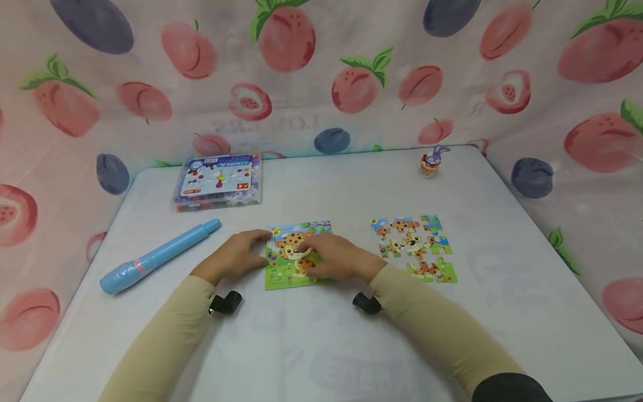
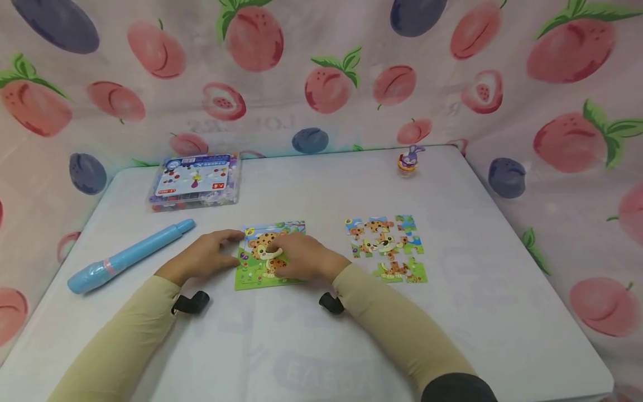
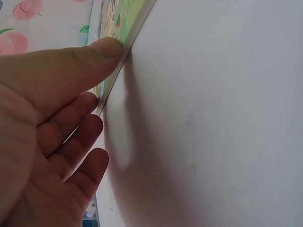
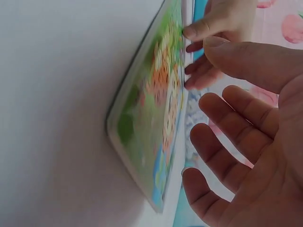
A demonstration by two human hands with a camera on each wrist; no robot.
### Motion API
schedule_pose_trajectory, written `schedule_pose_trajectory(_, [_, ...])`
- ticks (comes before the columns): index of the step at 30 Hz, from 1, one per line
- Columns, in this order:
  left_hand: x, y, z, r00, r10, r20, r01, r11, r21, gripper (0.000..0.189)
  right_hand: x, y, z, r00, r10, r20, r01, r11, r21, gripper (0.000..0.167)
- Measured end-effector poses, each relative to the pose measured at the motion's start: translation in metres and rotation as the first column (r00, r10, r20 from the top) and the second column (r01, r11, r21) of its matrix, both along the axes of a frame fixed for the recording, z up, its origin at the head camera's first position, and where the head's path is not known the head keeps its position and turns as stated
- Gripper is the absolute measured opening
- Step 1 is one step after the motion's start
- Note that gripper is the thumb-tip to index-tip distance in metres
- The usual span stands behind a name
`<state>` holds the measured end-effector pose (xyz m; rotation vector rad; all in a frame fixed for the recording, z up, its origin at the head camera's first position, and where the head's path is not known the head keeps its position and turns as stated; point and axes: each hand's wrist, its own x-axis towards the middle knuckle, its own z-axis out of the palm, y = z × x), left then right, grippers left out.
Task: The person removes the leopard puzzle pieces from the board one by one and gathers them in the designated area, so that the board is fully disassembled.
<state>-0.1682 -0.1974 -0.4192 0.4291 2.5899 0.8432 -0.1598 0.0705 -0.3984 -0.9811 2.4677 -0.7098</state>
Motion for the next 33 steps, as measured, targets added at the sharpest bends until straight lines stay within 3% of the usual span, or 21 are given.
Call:
schedule_pose_trajectory(20, [-0.011, -0.001, 0.001, 1.000, 0.023, -0.002, -0.023, 0.999, 0.033, 0.066, 0.004, -0.033, -0.013, 0.999, 0.047, -0.015, -0.046, 0.995, 0.088, 0.048])
schedule_pose_trajectory(33, [-0.013, -0.001, 0.002, 1.000, 0.017, 0.007, -0.017, 1.000, 0.024, 0.067, 0.007, -0.039, -0.016, 0.998, 0.052, -0.025, -0.050, 0.996, 0.073, 0.045])
